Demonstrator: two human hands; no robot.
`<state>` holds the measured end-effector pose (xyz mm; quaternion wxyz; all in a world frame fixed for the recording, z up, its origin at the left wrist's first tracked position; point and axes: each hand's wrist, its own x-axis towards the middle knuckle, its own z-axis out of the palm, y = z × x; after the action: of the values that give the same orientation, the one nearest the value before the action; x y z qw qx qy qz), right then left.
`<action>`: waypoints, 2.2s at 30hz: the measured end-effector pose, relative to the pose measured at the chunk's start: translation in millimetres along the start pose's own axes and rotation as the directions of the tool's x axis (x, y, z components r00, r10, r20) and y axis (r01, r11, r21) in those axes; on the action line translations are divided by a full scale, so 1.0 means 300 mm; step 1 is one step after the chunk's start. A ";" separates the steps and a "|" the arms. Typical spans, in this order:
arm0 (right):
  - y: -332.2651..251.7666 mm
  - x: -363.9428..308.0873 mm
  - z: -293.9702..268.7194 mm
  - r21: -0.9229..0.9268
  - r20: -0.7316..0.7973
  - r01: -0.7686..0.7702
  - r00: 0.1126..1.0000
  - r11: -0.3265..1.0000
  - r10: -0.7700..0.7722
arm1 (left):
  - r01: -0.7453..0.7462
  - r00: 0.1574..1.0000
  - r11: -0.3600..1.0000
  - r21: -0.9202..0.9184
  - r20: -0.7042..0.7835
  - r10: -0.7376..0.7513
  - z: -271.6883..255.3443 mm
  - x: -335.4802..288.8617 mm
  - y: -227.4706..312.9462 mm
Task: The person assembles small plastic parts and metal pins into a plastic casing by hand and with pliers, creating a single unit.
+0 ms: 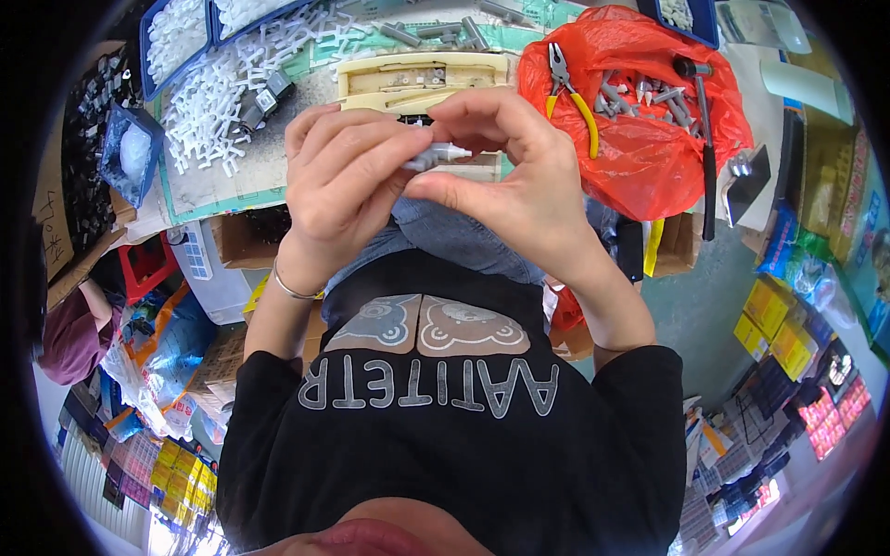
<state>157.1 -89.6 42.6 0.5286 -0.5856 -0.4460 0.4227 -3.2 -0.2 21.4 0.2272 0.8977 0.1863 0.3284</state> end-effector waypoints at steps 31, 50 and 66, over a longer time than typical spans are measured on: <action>-0.013 0.025 0.017 0.075 -0.014 -0.140 0.990 0.987 0.142 | -0.011 0.992 0.997 0.073 -0.125 0.020 0.003 0.022 -0.016; 0.139 -0.017 -0.116 -0.560 0.077 0.318 0.939 0.765 -0.334 | 0.162 0.986 0.979 0.120 -0.057 -0.156 0.038 -0.080 -0.061; 0.171 0.042 -0.126 -0.593 0.228 0.362 0.932 0.719 -0.281 | 0.062 0.994 0.953 0.297 -0.109 -0.031 0.121 -0.132 -0.070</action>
<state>200.6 -88.6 -5.7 0.3408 -0.6141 -0.6870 0.1866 -10.9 -12.4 -34.5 0.0858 0.8989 0.2666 0.3370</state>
